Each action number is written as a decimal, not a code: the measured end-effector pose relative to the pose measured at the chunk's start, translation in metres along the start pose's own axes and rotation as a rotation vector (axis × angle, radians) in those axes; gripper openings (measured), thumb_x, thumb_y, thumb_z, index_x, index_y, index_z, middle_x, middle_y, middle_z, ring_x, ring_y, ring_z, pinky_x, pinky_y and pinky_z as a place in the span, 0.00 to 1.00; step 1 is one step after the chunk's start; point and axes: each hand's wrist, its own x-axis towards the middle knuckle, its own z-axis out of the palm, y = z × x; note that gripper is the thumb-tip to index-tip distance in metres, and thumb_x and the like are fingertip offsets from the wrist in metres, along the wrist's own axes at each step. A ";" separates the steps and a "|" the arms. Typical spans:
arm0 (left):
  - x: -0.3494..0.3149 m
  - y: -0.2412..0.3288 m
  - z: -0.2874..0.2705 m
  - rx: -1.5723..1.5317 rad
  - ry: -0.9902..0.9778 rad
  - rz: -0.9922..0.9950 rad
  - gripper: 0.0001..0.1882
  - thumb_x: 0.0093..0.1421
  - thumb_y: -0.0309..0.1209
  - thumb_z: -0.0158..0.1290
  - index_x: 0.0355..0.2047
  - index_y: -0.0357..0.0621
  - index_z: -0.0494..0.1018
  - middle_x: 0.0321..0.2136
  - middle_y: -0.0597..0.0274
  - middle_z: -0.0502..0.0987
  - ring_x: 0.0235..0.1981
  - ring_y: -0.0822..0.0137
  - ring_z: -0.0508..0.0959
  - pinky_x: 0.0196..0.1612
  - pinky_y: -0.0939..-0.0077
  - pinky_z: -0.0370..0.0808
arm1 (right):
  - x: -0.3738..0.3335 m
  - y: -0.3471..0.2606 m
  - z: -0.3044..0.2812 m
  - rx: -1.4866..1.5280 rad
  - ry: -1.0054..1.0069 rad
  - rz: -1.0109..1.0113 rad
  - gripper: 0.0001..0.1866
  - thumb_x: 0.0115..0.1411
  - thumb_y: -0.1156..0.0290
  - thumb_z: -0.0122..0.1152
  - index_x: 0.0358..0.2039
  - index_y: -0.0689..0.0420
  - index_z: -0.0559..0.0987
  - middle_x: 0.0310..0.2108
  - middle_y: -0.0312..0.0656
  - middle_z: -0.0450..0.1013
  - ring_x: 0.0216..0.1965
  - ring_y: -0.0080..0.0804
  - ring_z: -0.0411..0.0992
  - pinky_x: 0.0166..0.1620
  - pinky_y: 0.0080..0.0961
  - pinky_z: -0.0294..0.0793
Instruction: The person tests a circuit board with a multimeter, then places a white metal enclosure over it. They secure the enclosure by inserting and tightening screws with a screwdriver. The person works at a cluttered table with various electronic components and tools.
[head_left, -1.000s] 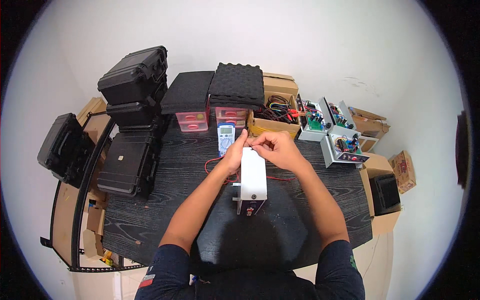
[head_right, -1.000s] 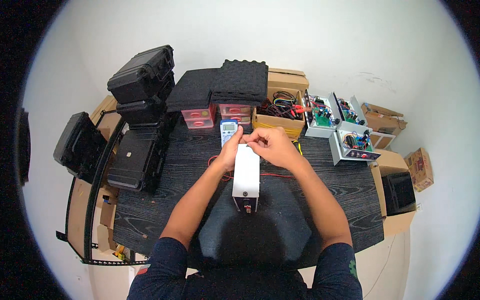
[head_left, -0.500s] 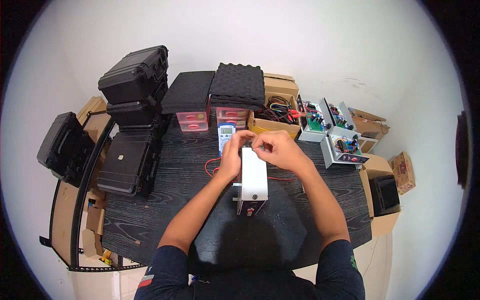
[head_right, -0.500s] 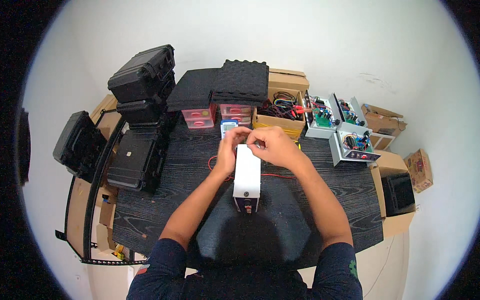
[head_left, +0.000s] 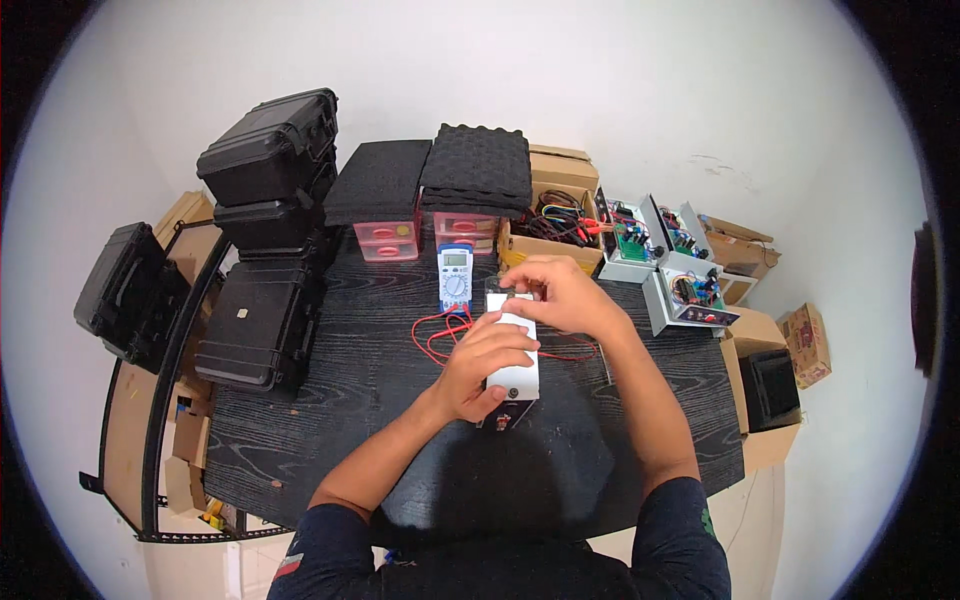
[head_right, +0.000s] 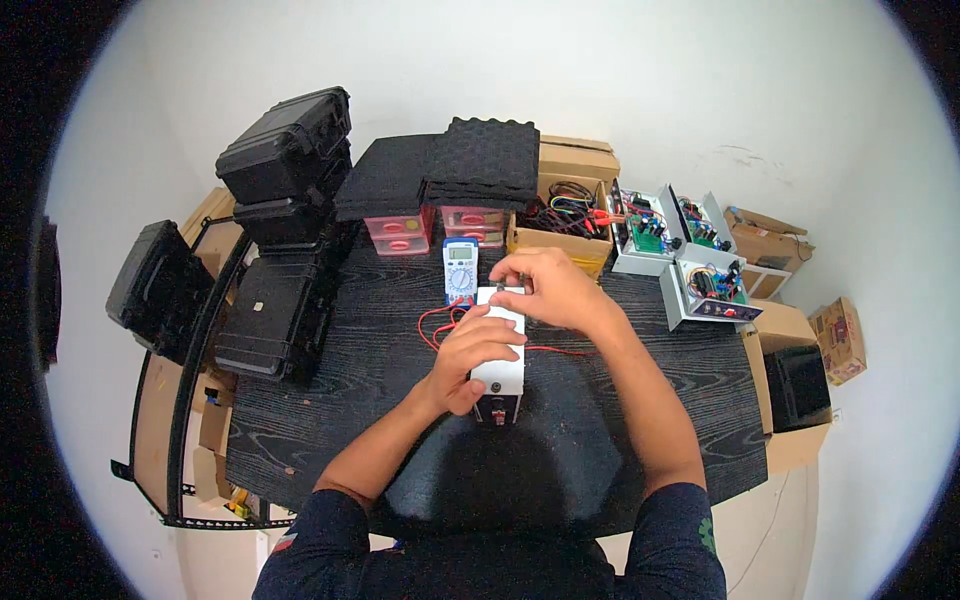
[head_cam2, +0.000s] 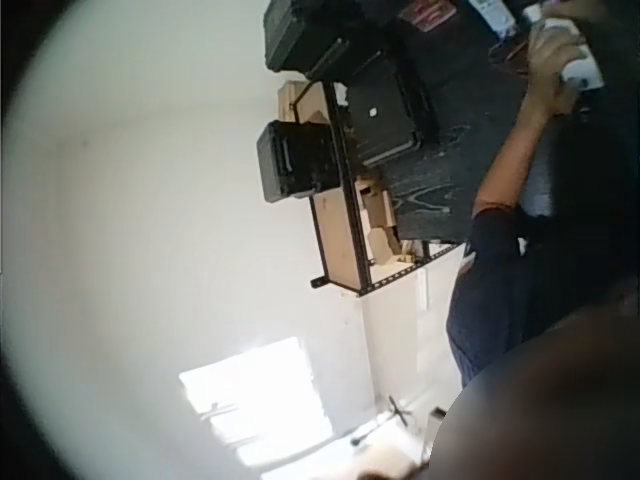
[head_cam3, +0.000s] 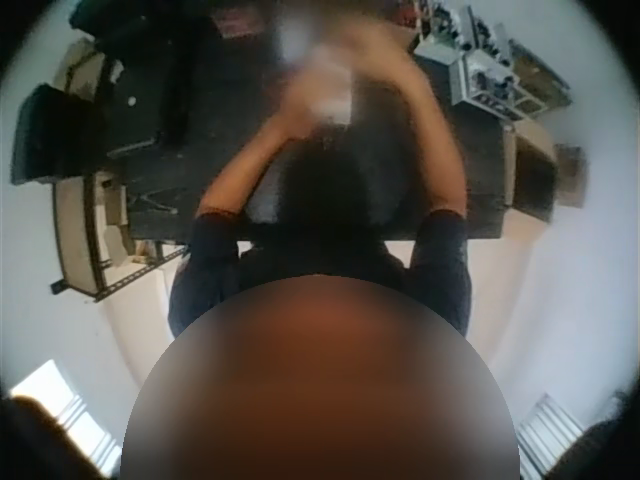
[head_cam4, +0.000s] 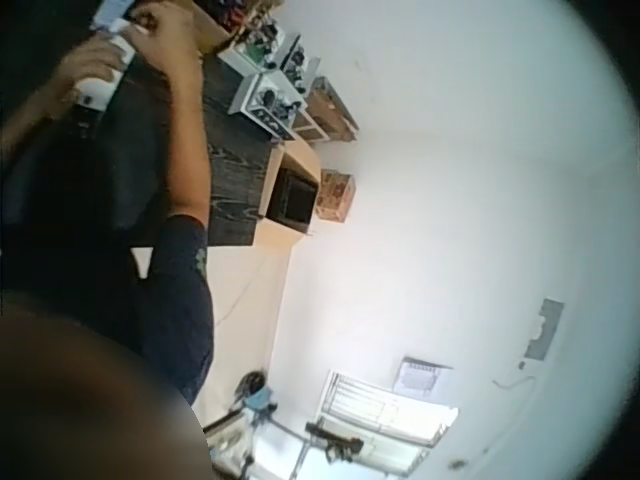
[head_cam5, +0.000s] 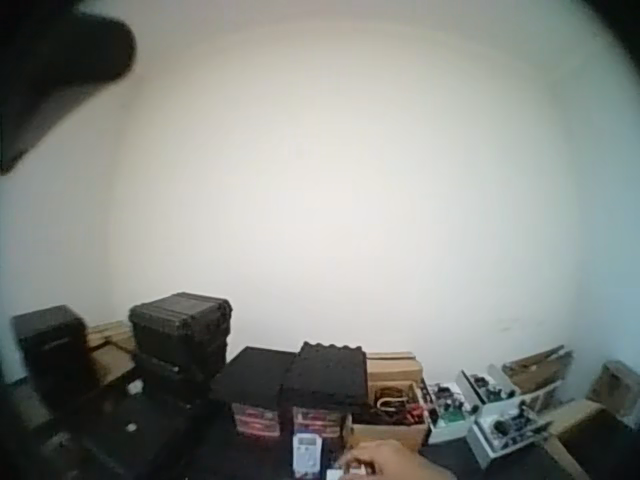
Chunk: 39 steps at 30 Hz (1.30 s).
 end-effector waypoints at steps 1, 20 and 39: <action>-0.001 0.000 -0.001 0.005 -0.001 -0.006 0.33 0.74 0.58 0.37 0.44 0.43 0.82 0.53 0.52 0.84 0.60 0.48 0.79 0.72 0.41 0.59 | -0.001 -0.001 0.000 0.001 0.028 -0.052 0.09 0.62 0.70 0.73 0.39 0.62 0.86 0.30 0.40 0.80 0.30 0.28 0.76 0.34 0.27 0.75; -0.005 -0.004 -0.001 -0.013 -0.016 0.008 0.21 0.70 0.46 0.47 0.48 0.44 0.80 0.54 0.53 0.83 0.61 0.48 0.79 0.72 0.38 0.58 | 0.000 -0.007 0.001 -0.064 0.008 0.006 0.08 0.63 0.68 0.69 0.38 0.59 0.84 0.32 0.48 0.82 0.31 0.44 0.81 0.38 0.38 0.78; -0.002 -0.001 0.000 0.001 -0.010 -0.005 0.27 0.74 0.52 0.40 0.46 0.43 0.81 0.53 0.52 0.84 0.61 0.49 0.78 0.72 0.42 0.58 | -0.001 0.005 0.007 -0.024 0.055 -0.059 0.09 0.62 0.67 0.71 0.36 0.60 0.84 0.29 0.44 0.81 0.26 0.34 0.77 0.32 0.32 0.75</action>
